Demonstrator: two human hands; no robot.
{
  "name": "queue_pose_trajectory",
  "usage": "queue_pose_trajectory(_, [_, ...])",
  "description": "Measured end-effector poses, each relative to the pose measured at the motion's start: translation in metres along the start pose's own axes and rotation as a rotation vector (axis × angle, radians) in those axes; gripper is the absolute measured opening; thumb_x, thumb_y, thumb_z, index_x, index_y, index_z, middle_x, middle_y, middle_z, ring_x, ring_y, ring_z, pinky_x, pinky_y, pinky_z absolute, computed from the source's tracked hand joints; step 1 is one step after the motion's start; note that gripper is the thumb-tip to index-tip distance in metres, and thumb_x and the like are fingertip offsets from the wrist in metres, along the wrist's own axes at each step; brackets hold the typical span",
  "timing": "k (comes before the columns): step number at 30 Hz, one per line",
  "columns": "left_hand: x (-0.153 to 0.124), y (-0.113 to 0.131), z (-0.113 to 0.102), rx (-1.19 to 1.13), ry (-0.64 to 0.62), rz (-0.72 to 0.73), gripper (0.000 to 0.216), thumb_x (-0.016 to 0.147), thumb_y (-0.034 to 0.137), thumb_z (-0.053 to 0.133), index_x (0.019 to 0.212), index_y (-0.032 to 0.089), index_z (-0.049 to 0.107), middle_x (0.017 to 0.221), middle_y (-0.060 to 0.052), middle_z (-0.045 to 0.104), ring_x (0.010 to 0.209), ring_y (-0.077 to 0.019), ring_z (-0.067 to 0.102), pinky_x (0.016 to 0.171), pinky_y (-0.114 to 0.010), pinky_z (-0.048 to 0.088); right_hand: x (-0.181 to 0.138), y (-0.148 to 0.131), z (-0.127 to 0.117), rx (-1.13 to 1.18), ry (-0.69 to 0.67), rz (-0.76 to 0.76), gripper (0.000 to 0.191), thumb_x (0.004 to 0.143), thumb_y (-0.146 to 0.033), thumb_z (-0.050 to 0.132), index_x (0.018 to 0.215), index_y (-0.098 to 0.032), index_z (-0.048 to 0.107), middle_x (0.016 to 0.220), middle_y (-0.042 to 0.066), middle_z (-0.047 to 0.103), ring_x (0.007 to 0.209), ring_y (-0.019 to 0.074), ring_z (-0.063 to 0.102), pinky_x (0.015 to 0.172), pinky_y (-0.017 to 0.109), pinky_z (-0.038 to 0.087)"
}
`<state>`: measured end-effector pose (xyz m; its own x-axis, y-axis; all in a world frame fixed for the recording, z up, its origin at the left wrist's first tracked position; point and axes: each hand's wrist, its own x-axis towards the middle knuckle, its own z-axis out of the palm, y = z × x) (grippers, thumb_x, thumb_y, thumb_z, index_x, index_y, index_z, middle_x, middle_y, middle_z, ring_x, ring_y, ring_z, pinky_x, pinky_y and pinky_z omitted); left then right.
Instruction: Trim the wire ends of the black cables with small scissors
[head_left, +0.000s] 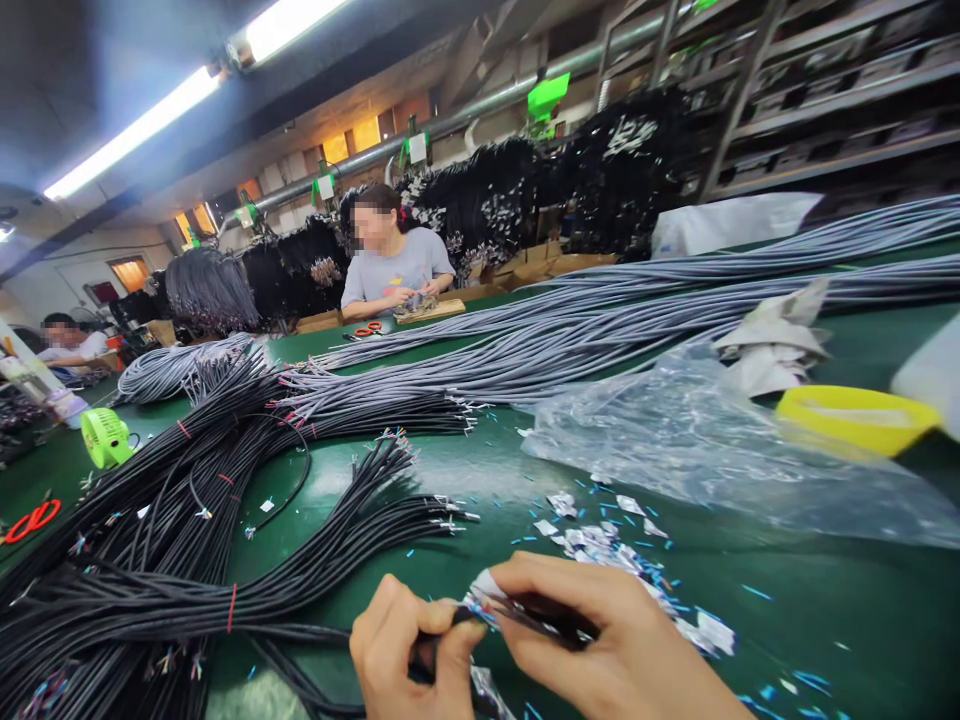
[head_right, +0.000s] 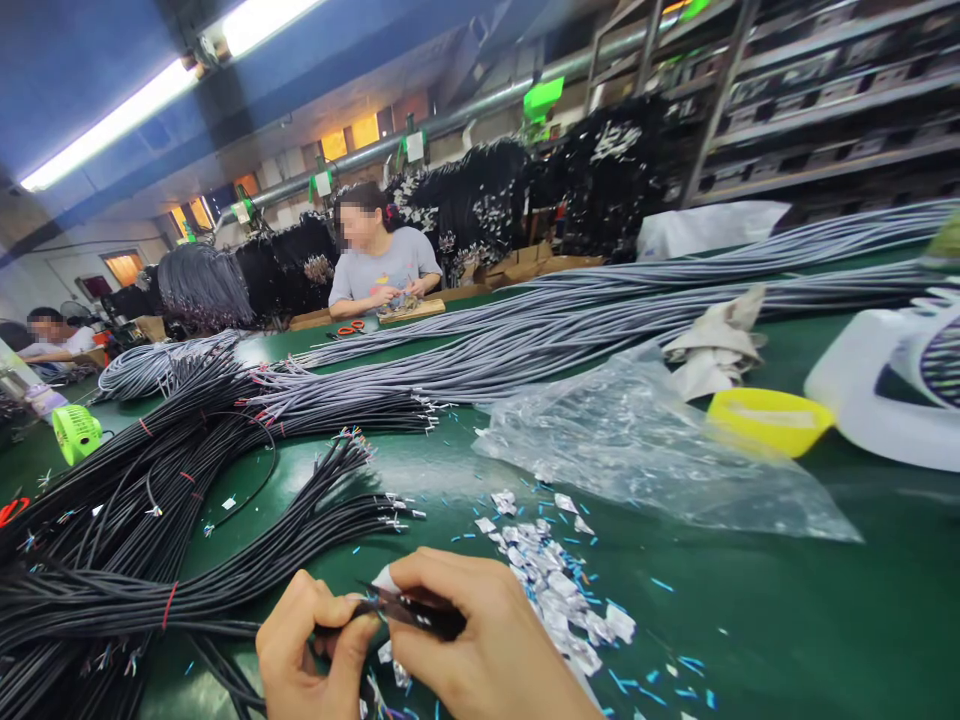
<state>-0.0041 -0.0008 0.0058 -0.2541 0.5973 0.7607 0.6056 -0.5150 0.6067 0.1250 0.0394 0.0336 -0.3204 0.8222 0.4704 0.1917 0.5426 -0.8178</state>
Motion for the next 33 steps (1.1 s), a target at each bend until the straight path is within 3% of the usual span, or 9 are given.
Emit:
queue_pose_trajectory(12, [-0.001, -0.002, 0.002, -0.039, 0.026, 0.022, 0.018, 0.078, 0.009, 0.056, 0.063, 0.018, 0.05, 0.056, 0.004, 0.045, 0.05, -0.0103, 0.04, 0.047, -0.021, 0.027, -0.003, 0.0, 0.0, 0.036, -0.039, 0.045, 0.017, 0.069, -0.017, 0.048, 0.068, -0.02, 0.065, 0.056, -0.004, 0.058, 0.049, 0.0142, 0.051, 0.046, 0.021, 0.04])
queue_pose_trajectory(22, [-0.001, -0.002, 0.001, -0.008, 0.021, 0.029, 0.019, 0.079, 0.01, 0.056, 0.062, 0.017, 0.05, 0.056, 0.005, 0.043, 0.048, -0.0095, 0.039, 0.046, -0.021, 0.026, -0.005, 0.007, 0.003, 0.049, -0.043, 0.068, 0.017, 0.067, -0.019, 0.047, 0.066, -0.02, 0.064, 0.055, -0.003, 0.056, 0.049, 0.0144, 0.049, 0.044, 0.021, 0.036])
queue_pose_trajectory(27, [-0.001, -0.002, 0.001, -0.063, -0.005, 0.0, 0.02, 0.082, 0.015, 0.057, 0.062, 0.017, 0.051, 0.056, 0.005, 0.044, 0.049, -0.0097, 0.039, 0.047, -0.02, 0.027, 0.008, -0.003, -0.002, 0.227, -0.162, 0.326, 0.018, 0.065, -0.031, 0.049, 0.053, -0.018, 0.051, 0.048, -0.004, 0.04, 0.045, 0.0108, 0.036, 0.041, 0.02, 0.027])
queue_pose_trajectory(30, [0.001, -0.003, -0.001, -0.141, -0.089, -0.049, 0.027, 0.087, 0.028, 0.058, 0.063, 0.017, 0.055, 0.056, 0.004, 0.045, 0.051, -0.0106, 0.041, 0.048, -0.02, 0.028, 0.015, -0.007, -0.004, 0.435, -0.332, 0.573, 0.017, 0.054, -0.035, 0.045, 0.048, -0.02, 0.04, 0.04, -0.008, 0.031, 0.036, 0.0064, 0.021, 0.036, 0.018, 0.014])
queue_pose_trajectory(33, [0.003, -0.004, -0.003, -0.197, -0.192, -0.103, 0.039, 0.091, 0.042, 0.051, 0.063, 0.017, 0.058, 0.057, 0.002, 0.048, 0.054, -0.0114, 0.043, 0.05, -0.021, 0.029, 0.018, -0.007, -0.002, 0.525, -0.411, 0.659, 0.014, 0.047, -0.034, 0.038, 0.048, -0.02, 0.04, 0.036, -0.009, 0.027, 0.033, 0.005, 0.013, 0.034, 0.018, 0.008])
